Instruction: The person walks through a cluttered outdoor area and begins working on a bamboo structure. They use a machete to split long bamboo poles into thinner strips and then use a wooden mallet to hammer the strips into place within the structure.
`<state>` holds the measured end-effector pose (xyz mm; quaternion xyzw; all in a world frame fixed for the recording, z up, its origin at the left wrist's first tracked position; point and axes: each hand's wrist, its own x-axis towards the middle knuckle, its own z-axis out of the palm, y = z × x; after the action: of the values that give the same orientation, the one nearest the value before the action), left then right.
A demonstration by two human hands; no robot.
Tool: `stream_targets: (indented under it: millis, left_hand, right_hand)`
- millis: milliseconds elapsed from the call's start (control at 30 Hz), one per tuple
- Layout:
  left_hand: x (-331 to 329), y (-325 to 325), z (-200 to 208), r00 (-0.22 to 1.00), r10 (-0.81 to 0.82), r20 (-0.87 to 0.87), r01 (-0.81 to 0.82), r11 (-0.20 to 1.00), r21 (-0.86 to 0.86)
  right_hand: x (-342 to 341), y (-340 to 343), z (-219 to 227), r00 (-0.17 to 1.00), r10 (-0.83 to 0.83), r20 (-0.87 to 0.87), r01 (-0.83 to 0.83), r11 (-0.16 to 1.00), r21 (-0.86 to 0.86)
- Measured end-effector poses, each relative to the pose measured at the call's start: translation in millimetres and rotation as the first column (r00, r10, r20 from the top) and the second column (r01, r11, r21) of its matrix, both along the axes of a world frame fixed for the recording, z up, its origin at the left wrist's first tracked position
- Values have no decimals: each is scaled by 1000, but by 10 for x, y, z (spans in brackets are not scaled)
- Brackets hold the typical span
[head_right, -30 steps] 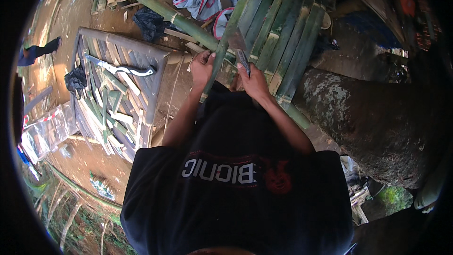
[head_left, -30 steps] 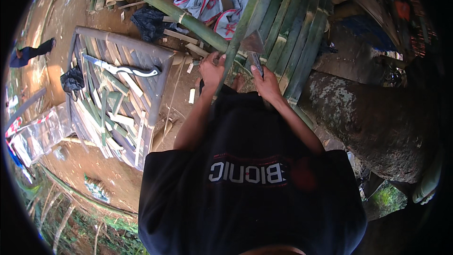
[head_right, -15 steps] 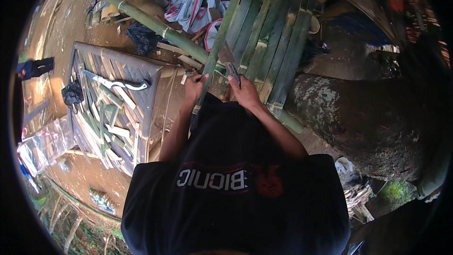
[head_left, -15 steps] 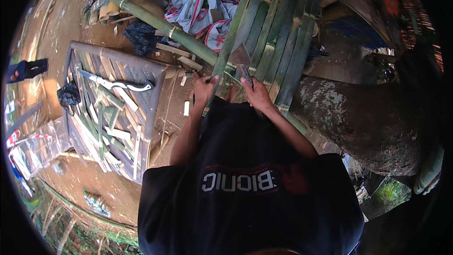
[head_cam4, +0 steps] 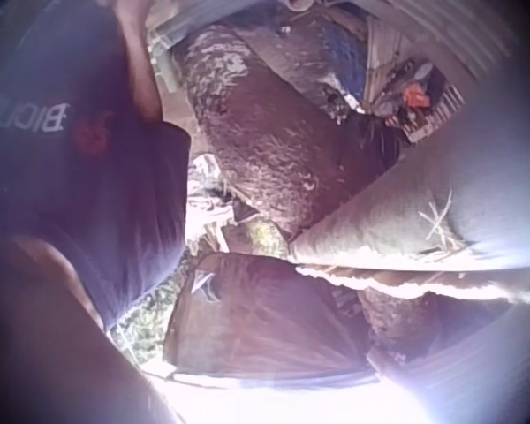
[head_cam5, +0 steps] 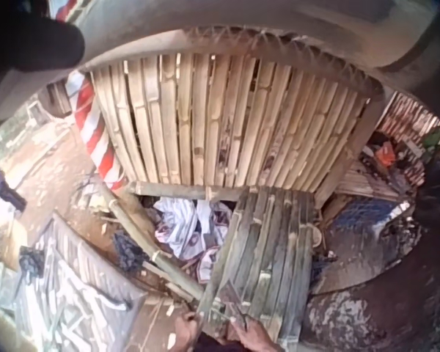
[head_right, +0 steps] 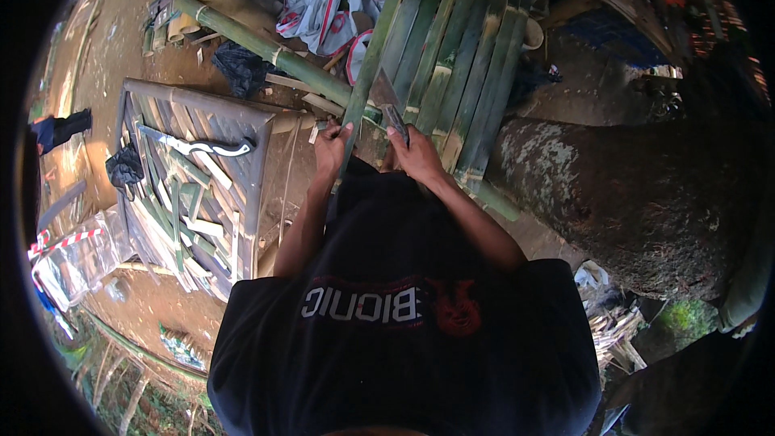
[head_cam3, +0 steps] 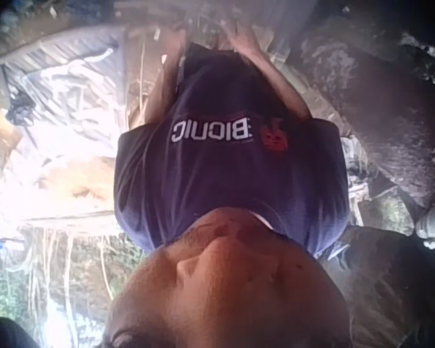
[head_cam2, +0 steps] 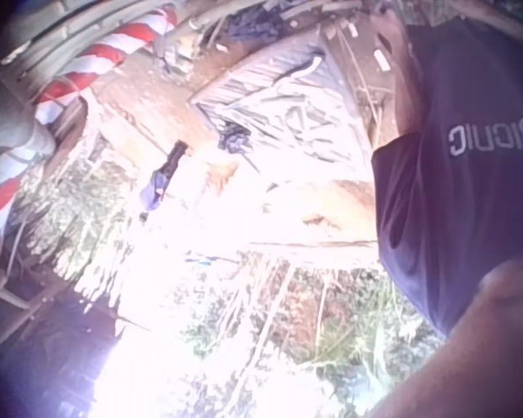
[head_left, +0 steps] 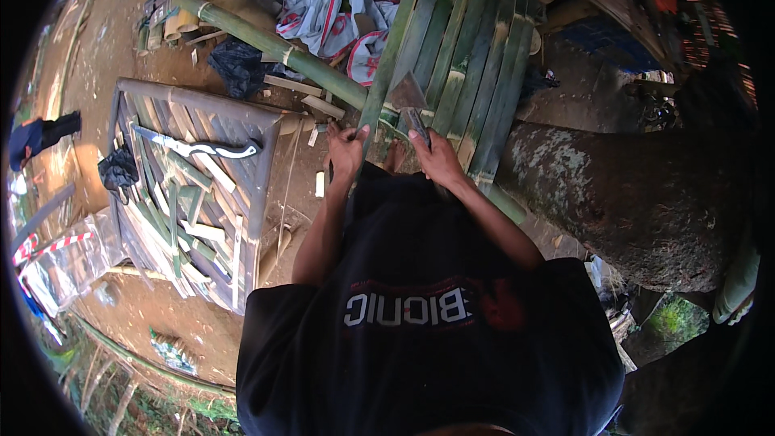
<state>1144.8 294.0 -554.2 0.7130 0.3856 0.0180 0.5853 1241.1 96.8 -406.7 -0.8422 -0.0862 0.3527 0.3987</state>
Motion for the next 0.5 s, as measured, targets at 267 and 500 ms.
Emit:
stream_targets:
  millis: [267, 500]
  left_hand:
    - [-61, 46, -64, 999, 5, -54, -9, 996, -85]
    - [-73, 80, -2, 997, 63, -35, -71, 946, -315]
  right_hand:
    - [-27, -15, -15, 1000, 3, -18, -4, 1000, -21]
    - [-27, -17, -104, 998, -17, 68, 12, 998, 68]
